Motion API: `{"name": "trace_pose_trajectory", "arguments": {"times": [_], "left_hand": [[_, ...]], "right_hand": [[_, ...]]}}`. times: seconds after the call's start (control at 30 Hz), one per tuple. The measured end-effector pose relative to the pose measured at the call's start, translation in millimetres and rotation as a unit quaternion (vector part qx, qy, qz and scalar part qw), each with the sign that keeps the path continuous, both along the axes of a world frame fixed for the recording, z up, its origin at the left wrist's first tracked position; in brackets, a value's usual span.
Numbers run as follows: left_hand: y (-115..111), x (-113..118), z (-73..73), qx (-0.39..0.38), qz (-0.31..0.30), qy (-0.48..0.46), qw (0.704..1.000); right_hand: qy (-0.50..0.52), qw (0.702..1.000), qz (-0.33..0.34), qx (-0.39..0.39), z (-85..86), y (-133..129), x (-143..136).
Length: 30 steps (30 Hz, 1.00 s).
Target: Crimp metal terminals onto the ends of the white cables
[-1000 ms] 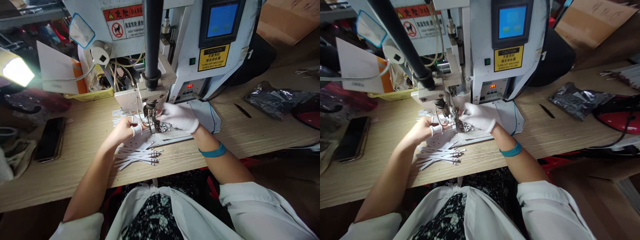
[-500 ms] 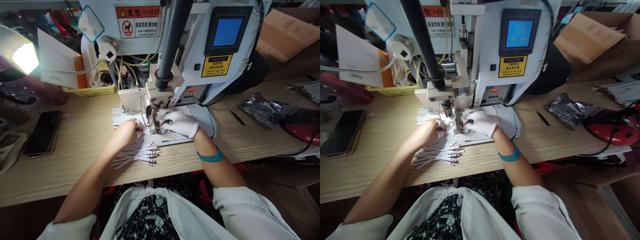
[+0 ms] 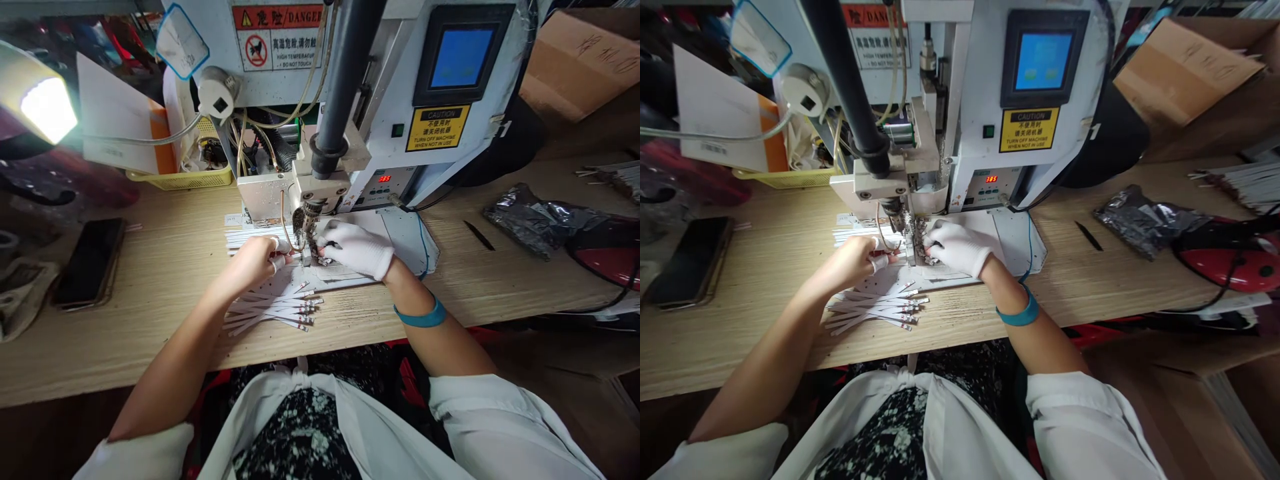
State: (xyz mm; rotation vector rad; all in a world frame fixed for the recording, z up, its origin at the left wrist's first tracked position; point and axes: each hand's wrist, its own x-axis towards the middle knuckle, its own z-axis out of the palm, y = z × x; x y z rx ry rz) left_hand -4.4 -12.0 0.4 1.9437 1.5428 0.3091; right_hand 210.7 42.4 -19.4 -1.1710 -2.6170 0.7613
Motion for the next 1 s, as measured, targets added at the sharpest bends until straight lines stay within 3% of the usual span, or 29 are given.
{"name": "trace_pose_trajectory", "arguments": {"times": [0.1,0.17,0.3,0.37,0.43,0.77,1.0], "left_hand": [[-0.3,-2.8,-0.1,-0.002,0.002,-0.042,0.999],[0.0,-3.7,-1.7,-0.021,0.011,-0.080,0.996],[1.2,-2.9,-5.6,-0.074,0.052,-0.150,0.985],[1.8,-2.0,-6.4,-0.092,0.077,-0.175,0.977],[2.5,-1.1,-6.4,-0.093,0.085,-0.196,0.973],[6.7,1.7,-8.1,-0.077,0.066,-0.204,0.974],[10.1,3.2,-6.6,-0.100,0.082,-0.251,0.959]], "right_hand": [[0.078,0.993,-0.083,-0.021,0.9,-2.5,-1.8],[0.155,0.972,-0.136,-0.114,0.9,-4.6,-3.0],[0.296,0.871,-0.144,-0.364,-3.0,-7.6,-7.3],[0.349,0.830,-0.134,-0.414,-5.8,-7.7,-10.3],[0.373,0.811,-0.134,-0.430,-7.7,-6.9,-13.2],[0.344,0.837,-0.176,-0.388,-0.2,-8.0,-23.2],[0.346,0.837,-0.169,-0.388,0.6,-8.2,-23.3]]}}
